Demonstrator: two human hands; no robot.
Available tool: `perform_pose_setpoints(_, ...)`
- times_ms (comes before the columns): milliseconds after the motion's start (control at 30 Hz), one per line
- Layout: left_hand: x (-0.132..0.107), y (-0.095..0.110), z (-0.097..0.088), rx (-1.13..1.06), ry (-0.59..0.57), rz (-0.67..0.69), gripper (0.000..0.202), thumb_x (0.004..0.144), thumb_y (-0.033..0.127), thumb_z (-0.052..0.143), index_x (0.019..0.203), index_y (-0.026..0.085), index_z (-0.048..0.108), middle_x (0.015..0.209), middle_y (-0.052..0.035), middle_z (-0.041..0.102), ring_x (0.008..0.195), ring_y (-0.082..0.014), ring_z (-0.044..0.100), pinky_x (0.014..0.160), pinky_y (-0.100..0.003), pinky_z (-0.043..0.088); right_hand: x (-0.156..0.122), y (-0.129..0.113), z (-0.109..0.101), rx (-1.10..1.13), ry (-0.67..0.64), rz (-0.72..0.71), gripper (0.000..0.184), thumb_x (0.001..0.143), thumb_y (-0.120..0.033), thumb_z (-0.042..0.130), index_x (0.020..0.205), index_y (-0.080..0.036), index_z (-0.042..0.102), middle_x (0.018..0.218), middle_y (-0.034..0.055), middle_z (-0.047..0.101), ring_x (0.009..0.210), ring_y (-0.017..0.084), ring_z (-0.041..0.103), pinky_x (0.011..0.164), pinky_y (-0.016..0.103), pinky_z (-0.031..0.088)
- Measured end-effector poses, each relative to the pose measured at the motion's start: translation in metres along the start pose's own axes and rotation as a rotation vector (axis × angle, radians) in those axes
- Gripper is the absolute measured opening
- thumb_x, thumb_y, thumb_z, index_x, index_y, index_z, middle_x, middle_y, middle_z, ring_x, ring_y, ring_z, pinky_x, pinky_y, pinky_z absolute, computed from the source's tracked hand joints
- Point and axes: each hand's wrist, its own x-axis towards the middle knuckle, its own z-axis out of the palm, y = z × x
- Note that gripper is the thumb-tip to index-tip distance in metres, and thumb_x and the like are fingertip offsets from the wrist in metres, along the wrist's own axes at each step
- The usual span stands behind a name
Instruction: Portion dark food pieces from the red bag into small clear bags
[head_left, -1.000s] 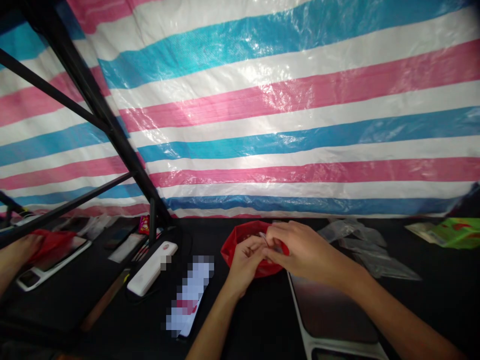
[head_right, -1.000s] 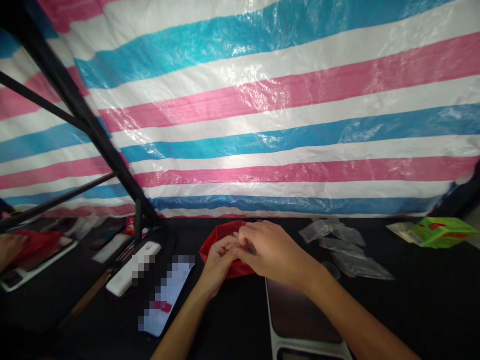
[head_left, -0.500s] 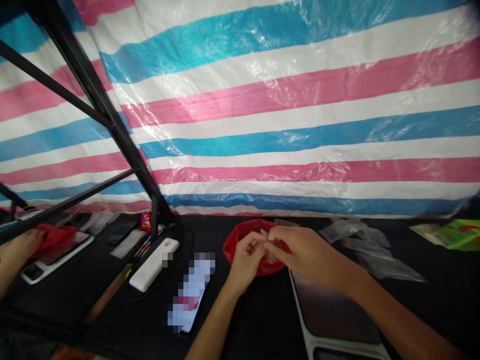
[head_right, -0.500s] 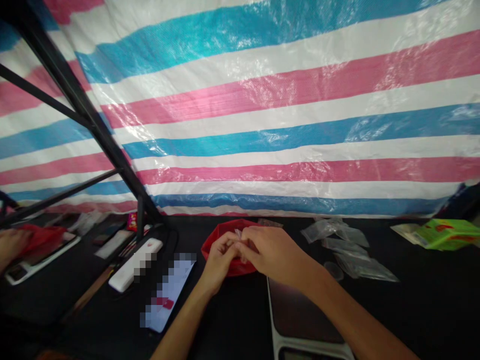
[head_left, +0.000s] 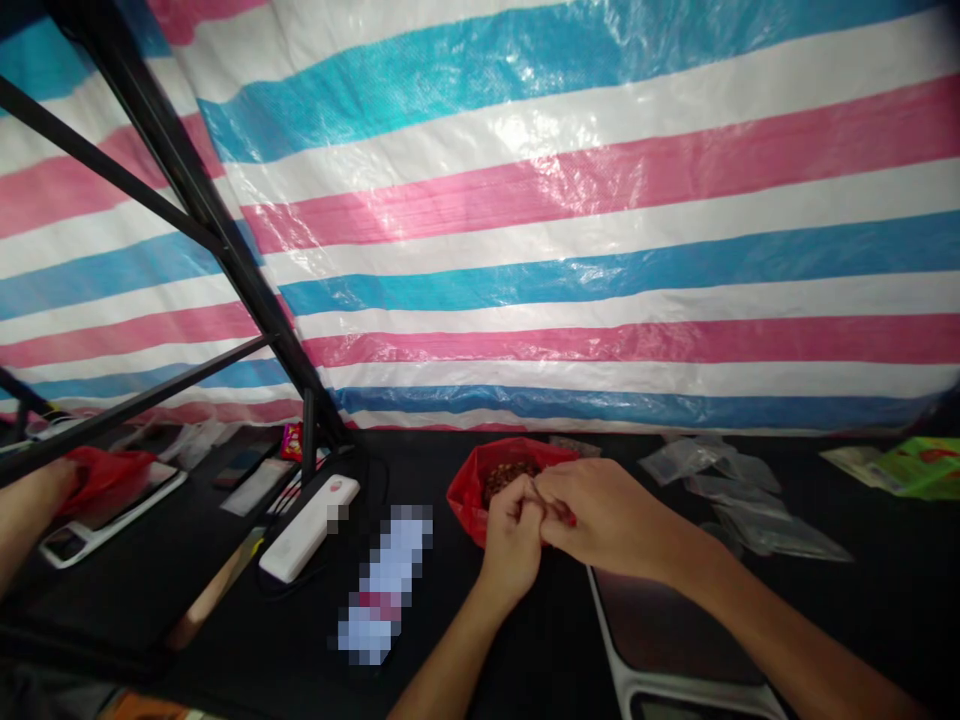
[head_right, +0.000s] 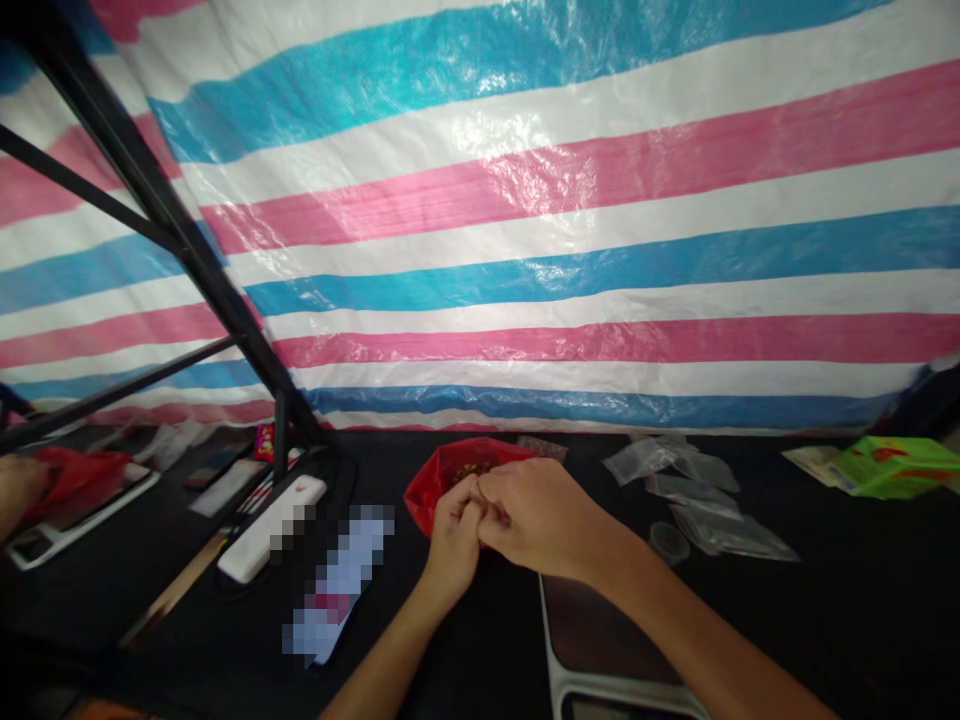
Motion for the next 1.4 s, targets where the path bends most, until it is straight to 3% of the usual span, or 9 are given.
perform_pose_setpoints(233,0.002,-0.017,-0.003,-0.175,0.127,-0.059,0.03,0.091,0.032,0.058,0.065,0.02,0.048,0.062,0.0046,0.045,0.058,-0.0105,0.039,0.058,-0.023,0.033,0.002,0.005,-0.006,0.022,0.122,-0.017,0.029,0.102,-0.03,0.054,0.075,-0.022,0.055,0.076,-0.0011,0.063,0.069,0.015,0.058,0.066,0.029,0.034)
perform_pose_setpoints(367,0.007,-0.015,-0.005,-0.518,0.185,-0.155,0.024,0.087,0.037,0.063,0.075,0.017,0.062,0.069,0.0006,0.06,0.063,-0.0127,0.053,0.063,-0.024,0.044,0.001,0.018,-0.007,0.16,0.133,-0.009,0.018,0.102,-0.042,0.062,0.109,-0.025,0.066,0.116,0.0052,0.07,0.11,0.024,0.065,0.095,0.036,0.048)
perform_pose_setpoints(467,0.012,-0.011,-0.008,-0.683,0.194,-0.255,0.025,0.082,0.04,0.066,0.084,0.015,0.069,0.075,-0.0035,0.068,0.067,-0.0167,0.061,0.066,-0.028,0.05,0.0,0.035,-0.001,0.253,0.065,-0.022,0.063,0.092,-0.046,0.076,0.148,-0.031,0.052,0.154,0.0081,0.055,0.14,0.029,0.053,0.115,0.044,0.043)
perform_pose_setpoints(600,0.016,-0.011,-0.011,-0.725,0.126,-0.306,0.024,0.081,0.038,0.064,0.087,0.015,0.067,0.074,-0.0049,0.068,0.066,-0.0178,0.063,0.069,-0.031,0.054,0.002,0.055,0.01,0.334,0.032,0.039,0.058,0.095,-0.044,0.072,0.149,-0.031,0.055,0.15,0.0072,0.062,0.133,0.029,0.061,0.113,0.045,0.047)
perform_pose_setpoints(800,0.013,-0.02,-0.016,-0.184,0.401,-0.132,0.002,0.085,0.024,0.055,0.087,0.022,0.054,0.086,-0.0002,0.062,0.076,-0.0167,0.062,0.076,-0.031,0.054,0.005,0.068,0.01,0.126,0.115,0.034,0.04,0.096,-0.036,0.071,0.135,-0.028,0.066,0.135,0.0078,0.069,0.119,0.029,0.068,0.105,0.045,0.053)
perform_pose_setpoints(867,0.01,-0.02,-0.019,0.161,0.462,0.034,0.025,0.082,0.016,0.059,0.106,0.024,0.058,0.105,-0.0038,0.065,0.098,-0.0208,0.064,0.093,-0.037,0.054,0.006,0.068,0.011,0.012,0.119,0.032,0.033,0.096,-0.028,0.069,0.129,-0.027,0.068,0.13,0.0091,0.07,0.115,0.03,0.069,0.101,0.045,0.054)
perform_pose_setpoints(1000,0.005,-0.02,-0.02,0.583,0.222,0.265,0.06,0.081,0.015,0.069,0.138,0.023,0.054,0.137,-0.0132,0.062,0.13,-0.0312,0.057,0.115,-0.051,0.043,0.009,0.061,0.018,-0.19,0.159,-0.066,0.024,0.096,-0.018,0.067,0.119,-0.025,0.071,0.119,0.0098,0.071,0.112,0.03,0.068,0.097,0.046,0.055)
perform_pose_setpoints(1167,0.003,-0.027,-0.019,0.727,0.044,0.22,0.064,0.084,0.025,0.076,0.144,0.028,0.055,0.14,-0.0124,0.065,0.132,-0.0362,0.057,0.116,-0.058,0.04,0.011,0.045,0.024,-0.301,0.198,-0.157,0.023,0.096,-0.01,0.062,0.112,-0.023,0.072,0.115,0.0104,0.071,0.11,0.03,0.065,0.097,0.046,0.054)
perform_pose_setpoints(1400,0.008,-0.033,-0.023,0.646,0.067,0.142,0.049,0.094,0.024,0.067,0.142,0.027,0.06,0.137,-0.0102,0.069,0.127,-0.0315,0.062,0.114,-0.055,0.039,0.01,0.045,0.021,-0.032,0.236,-0.214,0.037,0.101,-0.011,0.055,0.131,-0.029,0.065,0.13,0.0092,0.065,0.124,0.027,0.062,0.107,0.043,0.053)
